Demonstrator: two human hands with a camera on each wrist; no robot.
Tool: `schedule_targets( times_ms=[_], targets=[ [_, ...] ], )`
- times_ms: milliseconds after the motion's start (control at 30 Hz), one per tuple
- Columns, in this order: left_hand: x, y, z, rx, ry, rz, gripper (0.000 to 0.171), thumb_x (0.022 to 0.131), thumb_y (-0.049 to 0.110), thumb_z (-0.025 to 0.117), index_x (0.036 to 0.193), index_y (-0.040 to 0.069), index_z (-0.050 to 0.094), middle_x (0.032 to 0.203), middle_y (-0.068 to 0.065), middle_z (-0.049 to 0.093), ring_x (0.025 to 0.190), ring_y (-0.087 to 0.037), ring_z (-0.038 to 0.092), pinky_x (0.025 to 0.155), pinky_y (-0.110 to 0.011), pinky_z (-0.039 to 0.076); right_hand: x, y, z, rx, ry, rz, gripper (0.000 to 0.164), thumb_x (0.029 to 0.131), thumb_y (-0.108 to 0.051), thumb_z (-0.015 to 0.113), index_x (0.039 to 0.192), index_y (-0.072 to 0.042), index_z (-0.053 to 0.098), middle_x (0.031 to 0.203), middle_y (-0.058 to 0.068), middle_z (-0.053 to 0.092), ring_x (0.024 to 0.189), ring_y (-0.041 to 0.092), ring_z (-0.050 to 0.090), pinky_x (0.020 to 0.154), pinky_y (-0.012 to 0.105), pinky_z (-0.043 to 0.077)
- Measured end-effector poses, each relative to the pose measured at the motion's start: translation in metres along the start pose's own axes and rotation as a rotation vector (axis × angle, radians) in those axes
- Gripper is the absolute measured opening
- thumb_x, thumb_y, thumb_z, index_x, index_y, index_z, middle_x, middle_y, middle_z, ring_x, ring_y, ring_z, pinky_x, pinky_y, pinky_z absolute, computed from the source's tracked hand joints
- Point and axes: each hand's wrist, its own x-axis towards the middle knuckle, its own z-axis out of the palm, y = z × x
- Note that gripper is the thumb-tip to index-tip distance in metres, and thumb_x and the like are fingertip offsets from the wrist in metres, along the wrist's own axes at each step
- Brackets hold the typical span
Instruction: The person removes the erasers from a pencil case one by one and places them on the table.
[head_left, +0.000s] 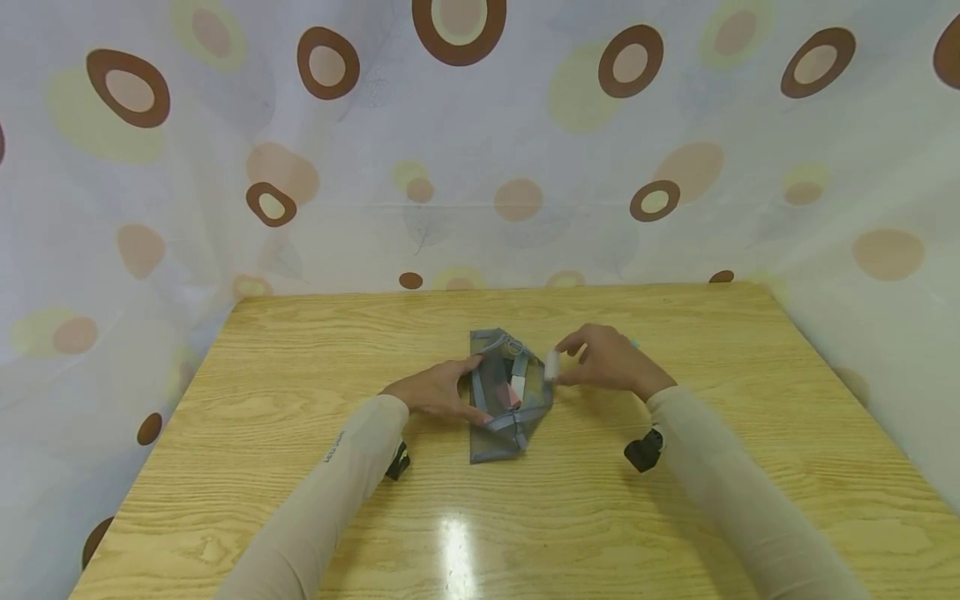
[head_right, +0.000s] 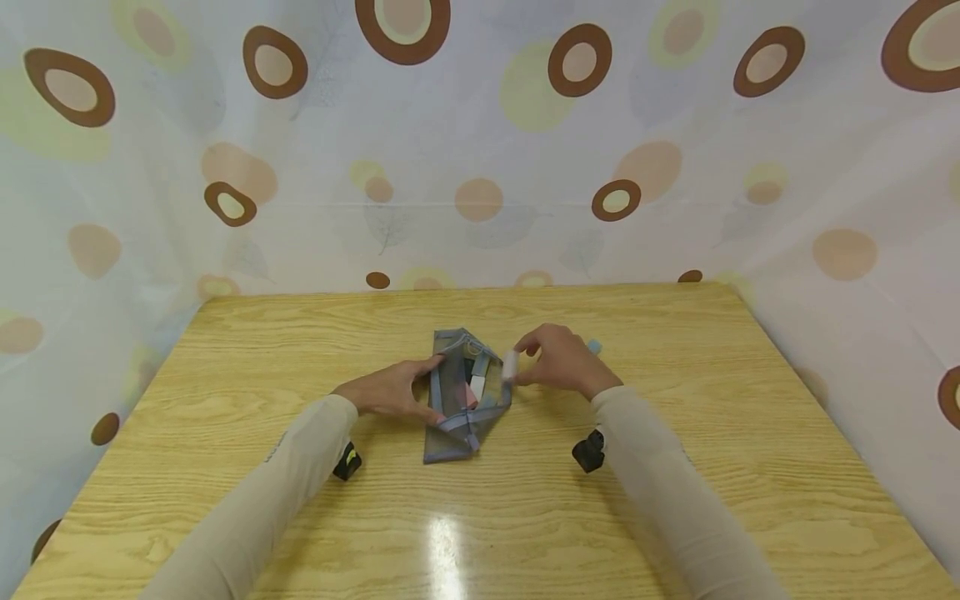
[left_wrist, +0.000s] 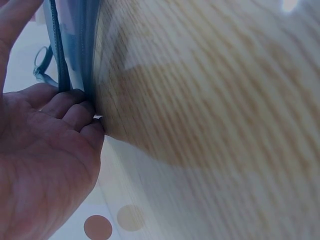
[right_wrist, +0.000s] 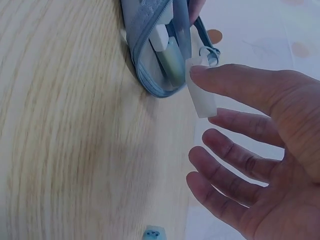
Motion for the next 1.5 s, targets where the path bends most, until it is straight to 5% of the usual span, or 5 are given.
schedule_targets(
  times_ms=[400,733,1500],
  targets=[
    [0.0,0.0,-0.001,0.001,0.003,0.005,0.109,0.084,0.041,0.084,0.162,0.005,0.018,0.166,-0.014,0.022,0.152,-0.03,0.022,0.121,-0.046,0.026,-0.005,0.015,-0.017,-0.006,0.083,0.045,0.051,0.087,-0.026,0.081,0.124,0.007,0.068,0.119,0.028,0.066,0.097,0.037,0.067,0.076,0.047,0.058],
    [-0.001,0.003,-0.002,-0.015,-0.003,0.008,0.109,0.084,0.039,0.084,0.162,0.004,0.017,0.166,-0.014,0.02,0.153,-0.03,0.019,0.122,-0.045,0.023,-0.007,0.026,-0.024,-0.079,0.152,0.113,0.056,0.088,-0.028,0.08,0.125,0.012,0.065,0.121,0.029,0.066,0.109,0.045,0.062,0.091,0.062,0.049],
    [0.0,-0.001,0.0,-0.01,0.001,0.0,0.11,0.083,0.041,0.084,0.163,0.007,0.017,0.166,-0.012,0.022,0.153,-0.029,0.02,0.121,-0.045,0.025,-0.005,0.042,-0.01,-0.082,0.174,0.216,0.057,0.085,-0.032,0.081,0.118,0.013,0.069,0.123,0.031,0.065,0.109,0.047,0.061,0.09,0.062,0.05]
  ],
)
